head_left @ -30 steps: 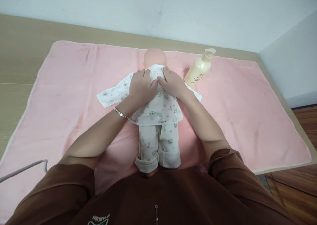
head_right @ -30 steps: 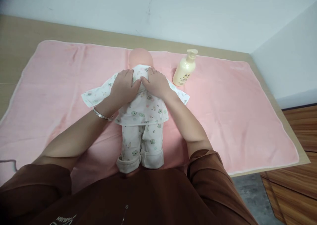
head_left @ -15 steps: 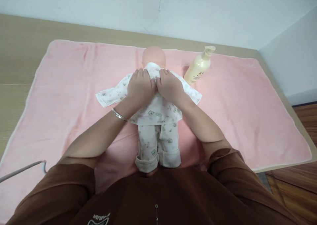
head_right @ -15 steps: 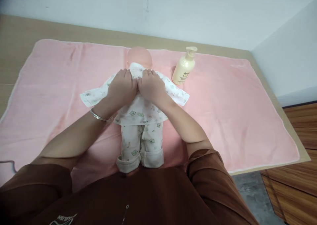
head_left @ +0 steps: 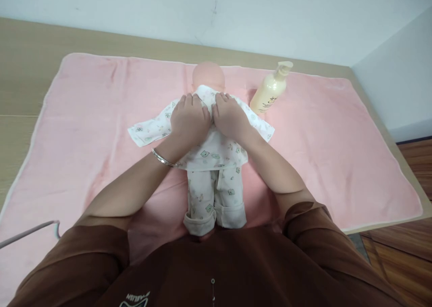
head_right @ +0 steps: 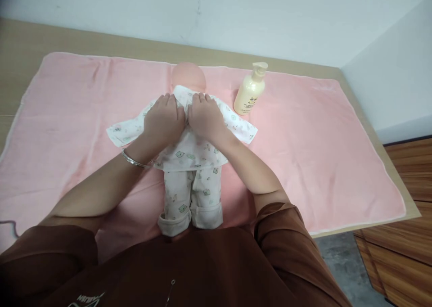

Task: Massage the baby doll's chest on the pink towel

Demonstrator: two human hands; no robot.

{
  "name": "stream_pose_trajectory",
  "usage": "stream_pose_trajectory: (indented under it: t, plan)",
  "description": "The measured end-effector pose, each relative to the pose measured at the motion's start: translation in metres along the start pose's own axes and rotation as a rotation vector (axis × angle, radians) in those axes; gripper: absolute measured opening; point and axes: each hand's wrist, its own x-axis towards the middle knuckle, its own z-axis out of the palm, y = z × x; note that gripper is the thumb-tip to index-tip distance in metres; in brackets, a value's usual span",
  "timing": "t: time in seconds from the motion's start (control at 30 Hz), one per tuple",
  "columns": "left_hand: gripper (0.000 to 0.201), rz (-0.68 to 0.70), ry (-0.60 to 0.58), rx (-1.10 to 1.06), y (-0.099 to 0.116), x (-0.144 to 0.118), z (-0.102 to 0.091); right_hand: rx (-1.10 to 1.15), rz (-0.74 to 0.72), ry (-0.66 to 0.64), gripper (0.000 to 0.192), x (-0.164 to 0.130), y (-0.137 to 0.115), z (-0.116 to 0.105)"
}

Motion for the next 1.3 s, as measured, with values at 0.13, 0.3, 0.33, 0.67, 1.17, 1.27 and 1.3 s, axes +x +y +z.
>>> stream_pose_trajectory:
  t: [0.13, 0.3, 0.33, 0.67, 1.17, 1.27, 1.3]
  plan:
    - [0.050, 0.013, -0.113, 0.174, 0.021, -0.008, -0.007, 0.038, 0.093, -0.033, 0.057, 0.009, 0.006, -0.004]
    - [0.036, 0.038, -0.186, 0.350, 0.008, 0.012, -0.012, -0.054, -0.005, -0.055, 0.059, -0.019, -0.018, -0.010]
    - [0.036, 0.057, -0.193, 0.385, 0.006, 0.013, -0.011, -0.058, -0.023, -0.067, 0.059, -0.022, -0.020, -0.011]
    - [0.040, 0.030, -0.165, 0.398, 0.013, 0.010, -0.007, 0.028, 0.080, -0.017, 0.062, 0.008, 0.001, 0.004]
    - [0.031, -0.107, -0.225, 0.257, -0.001, 0.025, -0.019, -0.120, -0.019, 0.061, 0.057, -0.022, -0.022, 0.000]
    - [0.033, -0.128, -0.187, 0.268, 0.001, 0.020, -0.017, -0.084, -0.036, 0.045, 0.057, -0.017, -0.018, 0.001]
    - [0.034, -0.087, -0.185, 0.285, 0.006, 0.014, -0.014, -0.047, -0.019, 0.025, 0.057, -0.010, -0.012, 0.001]
